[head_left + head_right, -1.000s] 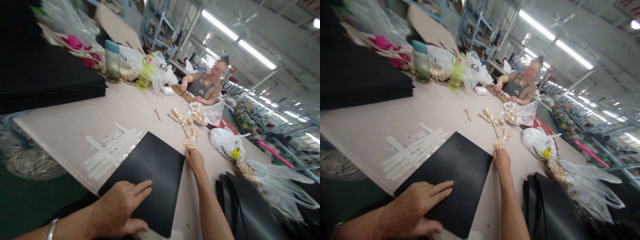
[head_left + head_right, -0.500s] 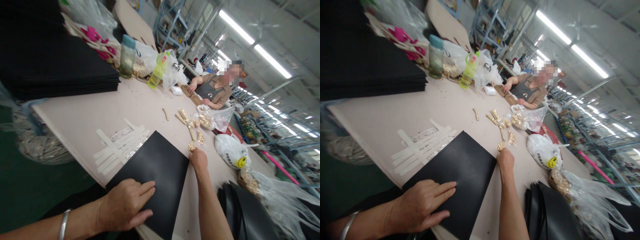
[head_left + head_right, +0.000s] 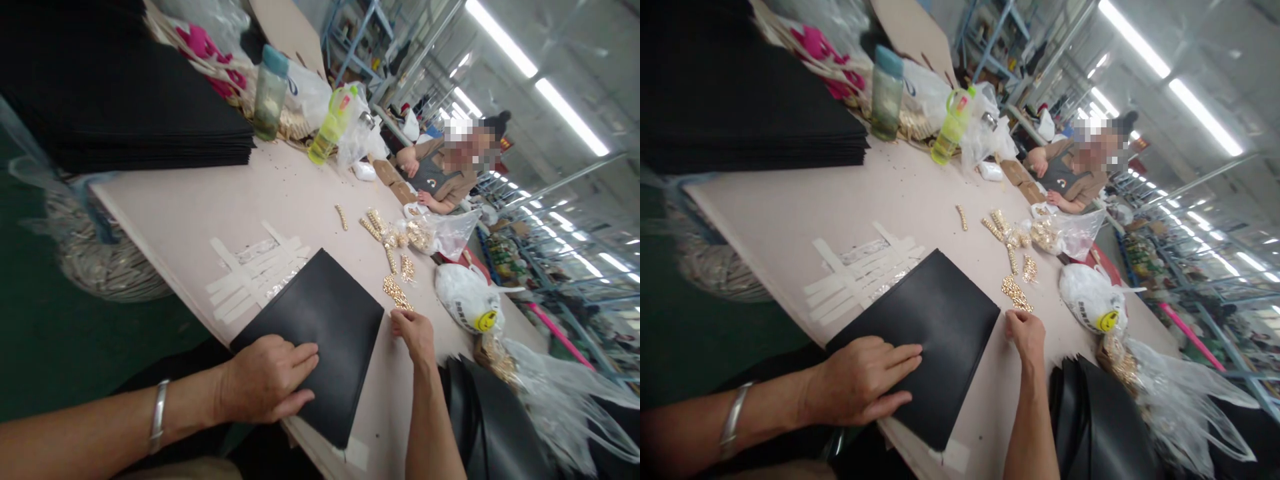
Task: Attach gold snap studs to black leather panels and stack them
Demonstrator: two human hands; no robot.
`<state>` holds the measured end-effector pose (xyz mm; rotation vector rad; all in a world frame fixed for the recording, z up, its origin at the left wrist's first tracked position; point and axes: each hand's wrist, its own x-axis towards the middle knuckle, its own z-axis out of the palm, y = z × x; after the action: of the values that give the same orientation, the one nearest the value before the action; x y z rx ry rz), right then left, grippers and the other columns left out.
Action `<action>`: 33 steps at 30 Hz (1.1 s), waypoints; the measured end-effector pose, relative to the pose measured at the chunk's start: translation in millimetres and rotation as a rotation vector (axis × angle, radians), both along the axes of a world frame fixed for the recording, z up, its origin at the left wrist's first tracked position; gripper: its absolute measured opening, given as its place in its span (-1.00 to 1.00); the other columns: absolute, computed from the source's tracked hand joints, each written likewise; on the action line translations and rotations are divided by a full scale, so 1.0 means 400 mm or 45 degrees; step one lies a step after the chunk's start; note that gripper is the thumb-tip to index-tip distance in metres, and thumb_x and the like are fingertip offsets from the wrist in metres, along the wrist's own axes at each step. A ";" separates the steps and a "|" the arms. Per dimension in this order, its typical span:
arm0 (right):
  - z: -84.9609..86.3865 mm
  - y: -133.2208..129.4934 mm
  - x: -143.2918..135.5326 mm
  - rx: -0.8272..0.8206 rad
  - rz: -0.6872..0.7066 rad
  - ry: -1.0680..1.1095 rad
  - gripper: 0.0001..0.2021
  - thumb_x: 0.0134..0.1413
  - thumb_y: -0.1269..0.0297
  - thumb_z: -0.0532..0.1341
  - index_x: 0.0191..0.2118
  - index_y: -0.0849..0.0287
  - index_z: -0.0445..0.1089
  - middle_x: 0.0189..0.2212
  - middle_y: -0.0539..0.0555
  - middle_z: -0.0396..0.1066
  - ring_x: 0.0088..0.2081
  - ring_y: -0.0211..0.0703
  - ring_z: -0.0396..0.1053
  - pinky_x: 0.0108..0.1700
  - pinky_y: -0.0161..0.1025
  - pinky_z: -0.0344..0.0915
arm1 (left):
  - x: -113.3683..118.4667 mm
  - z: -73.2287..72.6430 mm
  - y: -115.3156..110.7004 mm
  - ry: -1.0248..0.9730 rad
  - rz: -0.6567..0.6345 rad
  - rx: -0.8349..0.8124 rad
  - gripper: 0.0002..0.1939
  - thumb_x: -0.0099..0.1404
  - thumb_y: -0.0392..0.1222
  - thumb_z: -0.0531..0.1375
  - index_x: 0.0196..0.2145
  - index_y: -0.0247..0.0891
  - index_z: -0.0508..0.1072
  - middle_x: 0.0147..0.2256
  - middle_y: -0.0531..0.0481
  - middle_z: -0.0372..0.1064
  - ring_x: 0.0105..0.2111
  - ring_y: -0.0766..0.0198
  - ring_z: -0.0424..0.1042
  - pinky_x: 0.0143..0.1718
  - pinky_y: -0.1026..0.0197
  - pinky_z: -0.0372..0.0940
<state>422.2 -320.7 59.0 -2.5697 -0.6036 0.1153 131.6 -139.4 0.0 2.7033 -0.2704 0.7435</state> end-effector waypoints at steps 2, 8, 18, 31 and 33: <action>-0.005 0.001 -0.052 0.150 0.015 0.144 -0.59 0.02 0.02 0.22 -0.25 0.32 0.55 -0.49 0.13 0.53 -0.44 -0.03 0.53 -0.34 -0.14 0.50 | 0.001 0.003 -0.001 -0.016 -0.009 0.023 -0.66 0.31 -0.03 0.20 -0.07 -0.33 0.48 -0.04 -0.12 0.53 -0.41 0.18 0.50 -0.44 0.07 0.29; -0.012 0.063 -0.270 0.471 0.181 0.736 -0.62 -0.15 0.03 0.43 -0.27 0.23 0.52 -0.49 0.03 0.50 -0.49 -0.19 0.45 -0.36 -0.21 0.48 | 0.004 0.005 -0.001 0.011 -0.018 0.086 -0.66 0.35 0.02 0.16 -0.11 -0.33 0.44 -0.19 -0.14 0.53 -0.46 0.21 0.46 -0.49 0.13 0.20; -0.006 0.108 -0.354 -0.041 0.485 0.589 -0.82 0.07 0.17 0.26 -0.33 0.15 0.56 -0.51 -0.01 0.47 -0.48 -0.22 0.39 -0.40 -0.30 0.33 | 0.003 0.005 -0.001 0.008 -0.034 0.081 -0.73 0.37 0.00 0.14 -0.24 -0.28 0.42 -0.35 -0.02 0.42 -0.51 0.23 0.38 -0.54 0.11 0.13; 0.011 0.152 -0.328 -0.283 0.505 0.594 -0.85 -0.03 0.19 0.28 -0.46 0.14 0.53 -0.61 -0.04 0.42 -0.55 -0.26 0.29 -0.52 -0.33 0.13 | 0.001 -0.001 -0.003 0.021 -0.031 0.045 -0.73 0.37 -0.01 0.12 -0.24 -0.29 0.44 -0.35 -0.03 0.41 -0.50 0.21 0.36 -0.54 0.08 0.14; 0.009 0.159 -0.315 -0.290 0.478 0.707 -0.86 -0.06 0.20 0.29 -0.48 0.15 0.50 -0.63 -0.04 0.41 -0.57 -0.26 0.30 -0.52 -0.34 0.16 | 0.001 0.003 -0.002 0.019 -0.030 0.038 -0.73 0.37 -0.01 0.13 -0.25 -0.29 0.45 -0.35 -0.02 0.41 -0.51 0.22 0.36 -0.54 0.09 0.13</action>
<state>296.2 -257.2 62.7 -2.4291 -0.8732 1.0348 132.0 -140.0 1.1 2.7277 -0.3111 0.7174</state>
